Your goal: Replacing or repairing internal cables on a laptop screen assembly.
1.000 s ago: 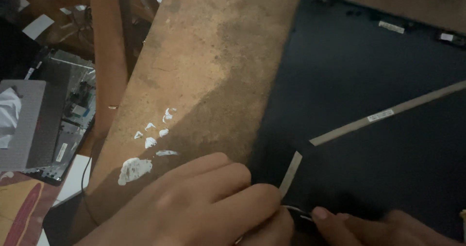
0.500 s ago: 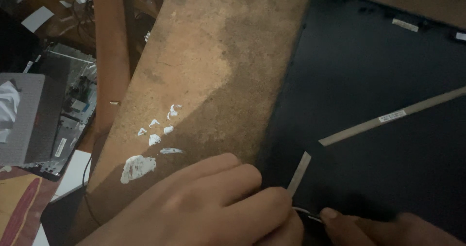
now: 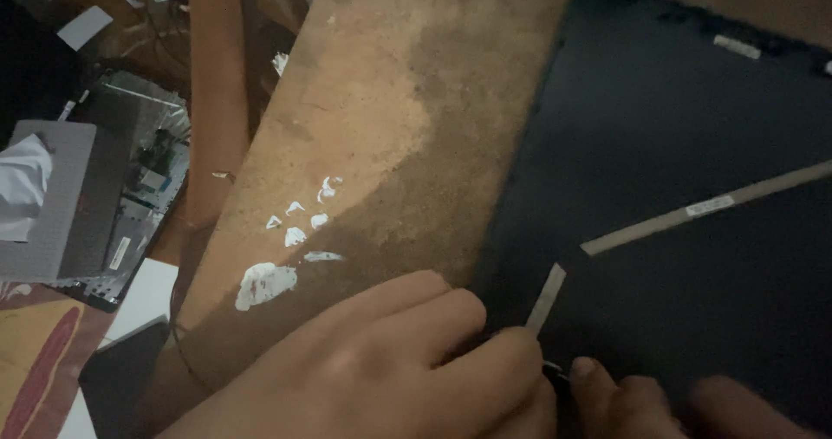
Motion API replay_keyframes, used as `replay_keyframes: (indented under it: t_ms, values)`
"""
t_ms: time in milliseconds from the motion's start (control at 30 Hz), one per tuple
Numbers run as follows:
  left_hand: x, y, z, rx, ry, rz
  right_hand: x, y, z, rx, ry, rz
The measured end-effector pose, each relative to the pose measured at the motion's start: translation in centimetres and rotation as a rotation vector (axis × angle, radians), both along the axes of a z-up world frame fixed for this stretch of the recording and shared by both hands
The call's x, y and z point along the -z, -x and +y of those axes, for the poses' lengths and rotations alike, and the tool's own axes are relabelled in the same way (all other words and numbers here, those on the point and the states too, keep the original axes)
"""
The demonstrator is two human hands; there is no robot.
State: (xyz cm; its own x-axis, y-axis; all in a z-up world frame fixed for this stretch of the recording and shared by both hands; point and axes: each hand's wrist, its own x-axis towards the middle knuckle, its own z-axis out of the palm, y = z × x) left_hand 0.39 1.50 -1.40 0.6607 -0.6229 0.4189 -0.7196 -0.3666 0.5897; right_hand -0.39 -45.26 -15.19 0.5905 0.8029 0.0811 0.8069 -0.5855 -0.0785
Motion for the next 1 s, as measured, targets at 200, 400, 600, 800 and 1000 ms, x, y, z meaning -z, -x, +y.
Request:
replay_keyframes:
  t_ms: [200, 400, 600, 800, 1000]
  values:
    - [-0.2, 0.3, 0.0, -0.015, -0.066, -0.072, -5.6, 2.8, 14.9, 0.040, -0.038, -0.173]
    - [-0.5, 0.0, 0.1, 0.027, -0.103, -0.110, -3.1, 3.3, 13.2, 0.597, -0.026, 0.322]
    - [-0.4, 0.0, -0.2, -0.010, -0.099, -0.086, -0.9, 2.2, 10.3, 0.203, -0.066, 0.407]
    - [-0.3, -0.1, -0.2, -0.007, -0.086, -0.130, -2.7, 0.5, 12.0, 0.514, 0.310, 0.910]
    - [-0.2, 0.0, -0.1, -0.006, -0.131, -0.094, -5.6, 3.1, 16.1, 0.828, 0.340, 0.719]
